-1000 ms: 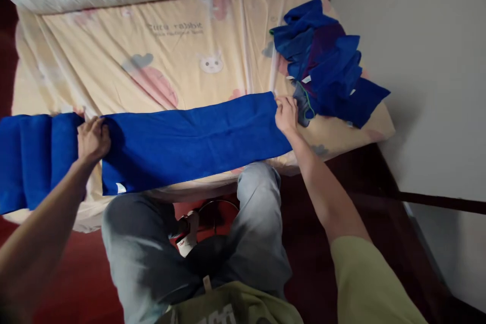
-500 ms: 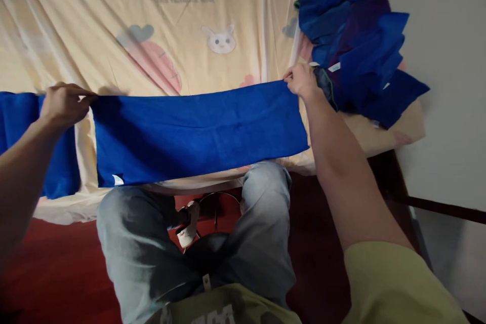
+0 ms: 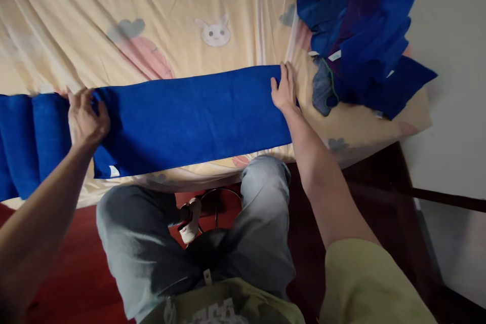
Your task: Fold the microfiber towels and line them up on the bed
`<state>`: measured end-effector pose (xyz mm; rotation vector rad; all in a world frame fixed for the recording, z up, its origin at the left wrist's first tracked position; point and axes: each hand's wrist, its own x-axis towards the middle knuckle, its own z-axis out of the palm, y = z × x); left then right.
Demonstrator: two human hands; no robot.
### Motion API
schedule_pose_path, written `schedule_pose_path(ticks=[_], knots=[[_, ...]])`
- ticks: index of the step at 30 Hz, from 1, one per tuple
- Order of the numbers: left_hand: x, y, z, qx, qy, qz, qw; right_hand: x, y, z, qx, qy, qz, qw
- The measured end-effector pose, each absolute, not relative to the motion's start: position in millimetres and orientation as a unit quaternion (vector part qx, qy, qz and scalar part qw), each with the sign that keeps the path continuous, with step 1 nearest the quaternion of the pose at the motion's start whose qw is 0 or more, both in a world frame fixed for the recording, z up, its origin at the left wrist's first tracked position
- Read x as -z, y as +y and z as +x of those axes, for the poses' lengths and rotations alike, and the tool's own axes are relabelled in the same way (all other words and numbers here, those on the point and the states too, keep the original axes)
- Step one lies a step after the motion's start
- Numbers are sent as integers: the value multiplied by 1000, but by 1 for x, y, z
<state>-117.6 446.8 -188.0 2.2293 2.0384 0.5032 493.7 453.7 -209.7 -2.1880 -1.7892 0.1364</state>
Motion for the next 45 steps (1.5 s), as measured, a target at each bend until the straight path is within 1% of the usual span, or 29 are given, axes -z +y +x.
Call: schedule_pose_path(ticks=[3,5,8,12,16,24,31,34,38,40,41,43,45], knots=[[194,398,-108,-185,653,727,98,212,418,497,-64,-644,-742,176],[195,364,-107,-190,650,728,110,210,389,506,-54,-663,-723,186],[194,317,-114,-162,611,763,136,210,339,519,-66,-710,-682,163],[197,280,-132,-163,600,770,142,217,283,529,-64,-706,-691,143],[203,272,-141,-173,606,766,127,222,266,529,-44,-691,-711,124],[209,273,-145,-148,625,757,123,222,268,527,-36,-677,-729,97],[213,275,-145,-141,628,757,114,216,267,519,-50,-673,-730,104],[205,279,-143,-130,621,765,110,209,269,515,-73,-670,-733,97],[169,284,-136,-91,620,771,118,188,278,500,-112,-632,-762,81],[149,272,-125,-105,624,769,93,173,277,483,-111,-607,-778,118],[141,261,-117,-125,630,763,79,165,273,471,-106,-592,-784,156],[133,228,-98,-171,646,741,65,152,255,439,-110,-548,-786,263],[132,186,-77,-198,652,728,78,144,228,397,-166,-478,-771,387]])
